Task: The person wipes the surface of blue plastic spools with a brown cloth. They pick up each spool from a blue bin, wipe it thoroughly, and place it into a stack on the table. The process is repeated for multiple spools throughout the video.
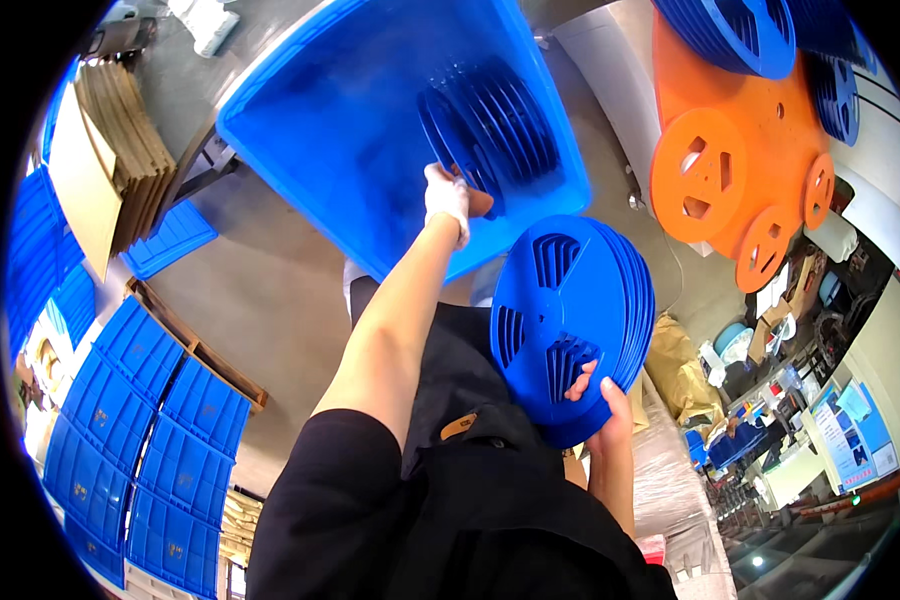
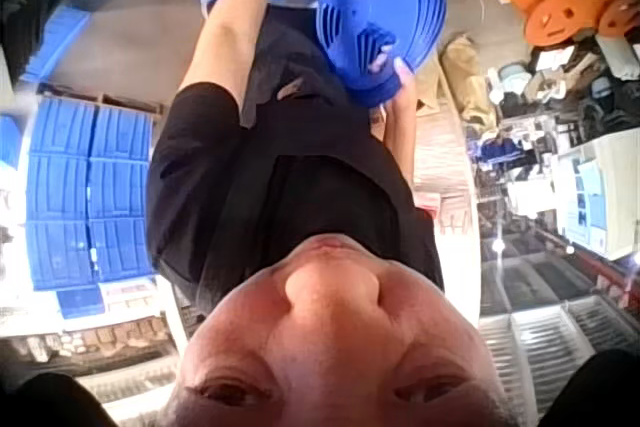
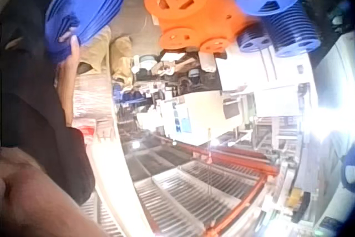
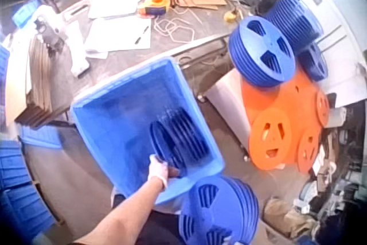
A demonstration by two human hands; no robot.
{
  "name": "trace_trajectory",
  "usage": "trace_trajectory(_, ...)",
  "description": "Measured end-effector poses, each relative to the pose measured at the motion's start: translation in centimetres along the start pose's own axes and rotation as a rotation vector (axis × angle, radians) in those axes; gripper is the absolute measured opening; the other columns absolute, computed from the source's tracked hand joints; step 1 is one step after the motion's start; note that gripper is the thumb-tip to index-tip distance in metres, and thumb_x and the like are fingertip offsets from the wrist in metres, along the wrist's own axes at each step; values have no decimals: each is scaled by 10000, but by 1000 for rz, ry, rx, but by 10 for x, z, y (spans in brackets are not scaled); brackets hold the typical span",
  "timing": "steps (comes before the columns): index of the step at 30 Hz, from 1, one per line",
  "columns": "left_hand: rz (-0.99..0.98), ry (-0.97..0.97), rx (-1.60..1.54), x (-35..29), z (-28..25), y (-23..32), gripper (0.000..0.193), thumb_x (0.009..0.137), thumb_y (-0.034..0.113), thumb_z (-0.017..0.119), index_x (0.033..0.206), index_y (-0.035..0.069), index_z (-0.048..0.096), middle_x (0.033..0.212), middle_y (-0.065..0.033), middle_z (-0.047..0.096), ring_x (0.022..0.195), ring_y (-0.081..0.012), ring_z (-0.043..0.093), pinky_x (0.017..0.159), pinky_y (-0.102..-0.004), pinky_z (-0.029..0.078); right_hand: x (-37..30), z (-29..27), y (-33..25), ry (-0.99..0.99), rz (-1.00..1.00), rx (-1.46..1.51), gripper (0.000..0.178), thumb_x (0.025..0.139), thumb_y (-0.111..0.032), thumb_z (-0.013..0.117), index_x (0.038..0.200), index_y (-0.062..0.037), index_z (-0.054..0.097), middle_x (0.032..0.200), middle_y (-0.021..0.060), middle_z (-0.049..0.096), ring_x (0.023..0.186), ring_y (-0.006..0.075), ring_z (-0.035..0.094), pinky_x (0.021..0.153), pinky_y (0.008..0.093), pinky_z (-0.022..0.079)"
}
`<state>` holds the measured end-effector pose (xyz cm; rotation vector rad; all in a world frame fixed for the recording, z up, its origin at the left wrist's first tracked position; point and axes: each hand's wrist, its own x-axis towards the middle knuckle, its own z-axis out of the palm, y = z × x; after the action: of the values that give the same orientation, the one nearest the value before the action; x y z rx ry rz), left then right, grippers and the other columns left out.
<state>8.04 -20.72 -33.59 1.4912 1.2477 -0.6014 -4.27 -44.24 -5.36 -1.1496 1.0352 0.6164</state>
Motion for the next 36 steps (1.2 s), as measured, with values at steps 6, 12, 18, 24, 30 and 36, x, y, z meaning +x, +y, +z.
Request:
trace_trajectory(6,14,7,-179,16,57,38,465,936,82,377,1397,82,311,1439,-154,410,1340,-285,383,1085,-349,310,8,-14,-4,39,6,23,369,845,-229,608,1111,18,543,821,100,604,761,191,578,744,332,484)
trace_trajectory(12,-8,-122,-543,17,73,49,535,987,218,206,1499,61,201,1580,-92,189,1465,-206,139,1173,-331,76,9,-28,-5,24,-32,74,369,849,-240,610,1107,17,548,811,91,591,754,183,570,744,331,480)
trace_trajectory(18,102,-63,-339,70,70,3,517,935,24,352,1444,39,262,1490,-156,320,1392,-264,284,1131,-332,216,4,-33,-9,-101,-81,202,426,882,-349,613,1101,4,522,790,72,556,734,183,535,756,351,452)
trace_trajectory(24,157,-88,-53,-6,3,26,497,868,61,505,1351,101,395,1206,-208,575,1123,-323,583,929,-383,455,-6,-28,-29,-287,-224,334,516,923,-568,502,995,-58,477,652,-15,399,574,106,393,596,279,362)
trace_trajectory(30,584,-262,218,-86,-88,-16,400,808,-89,506,1161,84,577,929,-144,659,764,-233,680,717,-361,533,-16,-23,-53,-504,-247,607,464,932,-528,526,961,-73,440,609,-38,359,522,78,351,557,258,336)
trace_trajectory(36,1572,-711,651,-166,-171,5,387,662,17,620,1048,35,603,1168,-176,580,1226,-370,504,1043,-525,374,-13,19,-63,-608,-197,761,408,932,-450,570,957,-71,422,608,-42,361,518,78,357,552,245,326)
